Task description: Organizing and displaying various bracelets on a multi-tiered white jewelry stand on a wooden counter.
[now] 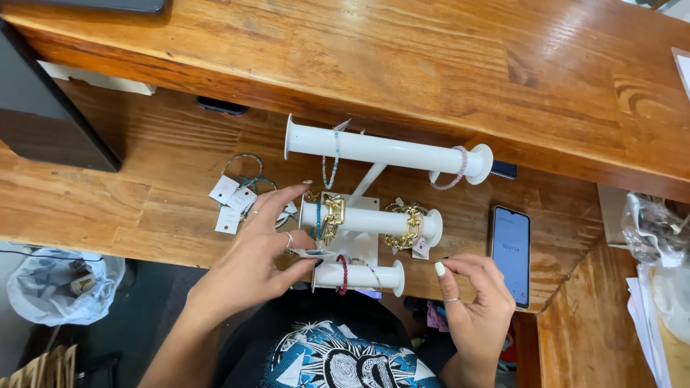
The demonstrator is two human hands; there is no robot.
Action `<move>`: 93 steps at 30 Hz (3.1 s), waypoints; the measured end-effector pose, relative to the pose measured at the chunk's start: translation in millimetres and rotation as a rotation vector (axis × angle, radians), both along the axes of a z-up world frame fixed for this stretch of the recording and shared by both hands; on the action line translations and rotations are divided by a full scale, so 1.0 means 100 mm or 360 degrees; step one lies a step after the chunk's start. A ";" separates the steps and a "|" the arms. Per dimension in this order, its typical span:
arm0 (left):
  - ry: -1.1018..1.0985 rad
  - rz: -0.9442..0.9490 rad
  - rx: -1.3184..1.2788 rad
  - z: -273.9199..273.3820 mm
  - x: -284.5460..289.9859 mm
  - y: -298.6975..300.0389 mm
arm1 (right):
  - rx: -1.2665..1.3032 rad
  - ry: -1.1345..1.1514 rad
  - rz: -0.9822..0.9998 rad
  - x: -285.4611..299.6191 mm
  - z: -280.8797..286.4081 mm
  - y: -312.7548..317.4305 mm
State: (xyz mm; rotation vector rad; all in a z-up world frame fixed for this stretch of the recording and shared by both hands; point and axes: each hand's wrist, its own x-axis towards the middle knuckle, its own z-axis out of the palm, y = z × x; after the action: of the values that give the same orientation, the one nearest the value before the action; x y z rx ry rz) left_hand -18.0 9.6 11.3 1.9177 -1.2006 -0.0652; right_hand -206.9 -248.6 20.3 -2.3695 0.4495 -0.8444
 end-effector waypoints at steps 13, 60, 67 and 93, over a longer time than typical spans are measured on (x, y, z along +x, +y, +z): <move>0.0300 0.0400 -0.0081 -0.48 0.15 -0.03 | 0.0091 0.0054 -0.0099 0.29 -0.50 -0.37; -0.0442 0.0800 0.0655 -1.17 0.60 0.26 | 0.0588 -0.0299 0.0002 0.42 0.22 -0.20; -0.0467 0.0672 0.0618 -1.14 0.59 0.30 | 0.0672 -0.0196 0.0023 0.61 0.14 -0.09; -0.0400 0.0694 -0.0268 -0.32 0.14 0.23 | 0.0712 -0.0359 0.0140 0.61 0.07 -0.14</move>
State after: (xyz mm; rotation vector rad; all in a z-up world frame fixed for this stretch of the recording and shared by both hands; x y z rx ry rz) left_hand -4.3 32.1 -20.4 2.0335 -0.8850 0.5052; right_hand -145.8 -262.6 27.0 -1.8488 0.3904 -0.8563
